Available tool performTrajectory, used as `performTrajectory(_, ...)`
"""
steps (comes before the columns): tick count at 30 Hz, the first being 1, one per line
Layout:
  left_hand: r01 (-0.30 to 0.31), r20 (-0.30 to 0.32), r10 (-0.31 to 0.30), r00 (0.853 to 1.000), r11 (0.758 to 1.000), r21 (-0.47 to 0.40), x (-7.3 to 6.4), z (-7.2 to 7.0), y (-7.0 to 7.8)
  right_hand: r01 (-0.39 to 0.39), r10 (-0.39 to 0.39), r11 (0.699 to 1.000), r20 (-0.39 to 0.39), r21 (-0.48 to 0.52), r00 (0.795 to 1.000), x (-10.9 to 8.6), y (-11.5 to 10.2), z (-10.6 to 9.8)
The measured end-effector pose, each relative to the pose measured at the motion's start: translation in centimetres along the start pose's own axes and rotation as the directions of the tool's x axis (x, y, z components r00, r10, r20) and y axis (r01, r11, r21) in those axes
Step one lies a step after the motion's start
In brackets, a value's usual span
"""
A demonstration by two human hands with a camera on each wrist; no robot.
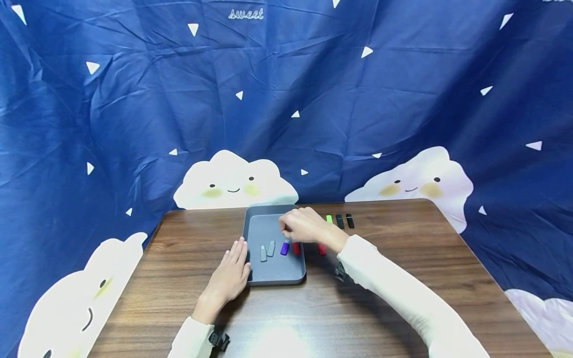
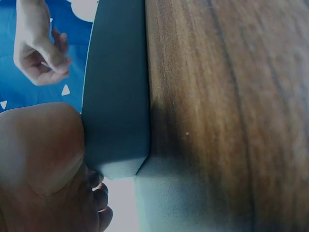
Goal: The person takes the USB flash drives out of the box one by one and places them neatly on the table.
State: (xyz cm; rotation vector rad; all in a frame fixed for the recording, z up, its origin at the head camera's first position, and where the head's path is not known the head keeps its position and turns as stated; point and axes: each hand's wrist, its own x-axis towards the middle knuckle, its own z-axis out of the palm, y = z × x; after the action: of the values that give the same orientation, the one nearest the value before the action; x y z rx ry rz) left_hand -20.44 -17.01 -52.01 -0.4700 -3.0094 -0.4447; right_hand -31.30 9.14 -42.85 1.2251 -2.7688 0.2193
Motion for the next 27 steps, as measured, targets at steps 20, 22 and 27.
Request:
performTrajectory(20, 0.005, -0.003, -0.005, 1.000, 1.000, -0.020, -0.2, 0.0, -0.1, 0.088, -0.083, 0.995, 0.122, -0.038, 0.989, 4.0, -2.9, 1.2)
performTrajectory(22, 0.001, -0.005, -0.001, 1.000, 1.000, -0.024, -0.2, 0.0, -0.1, 0.094, -0.087, 0.995, 0.146, -0.045, 0.985, 4.4, -3.2, 1.5)
performTrajectory(27, -0.033, -0.045, 0.032, 0.998, 0.999, -0.030, -0.1, 0.3, -0.5, 0.106, -0.090, 0.992, 0.203, -0.068, 0.975, 5.1, -3.8, 2.0)
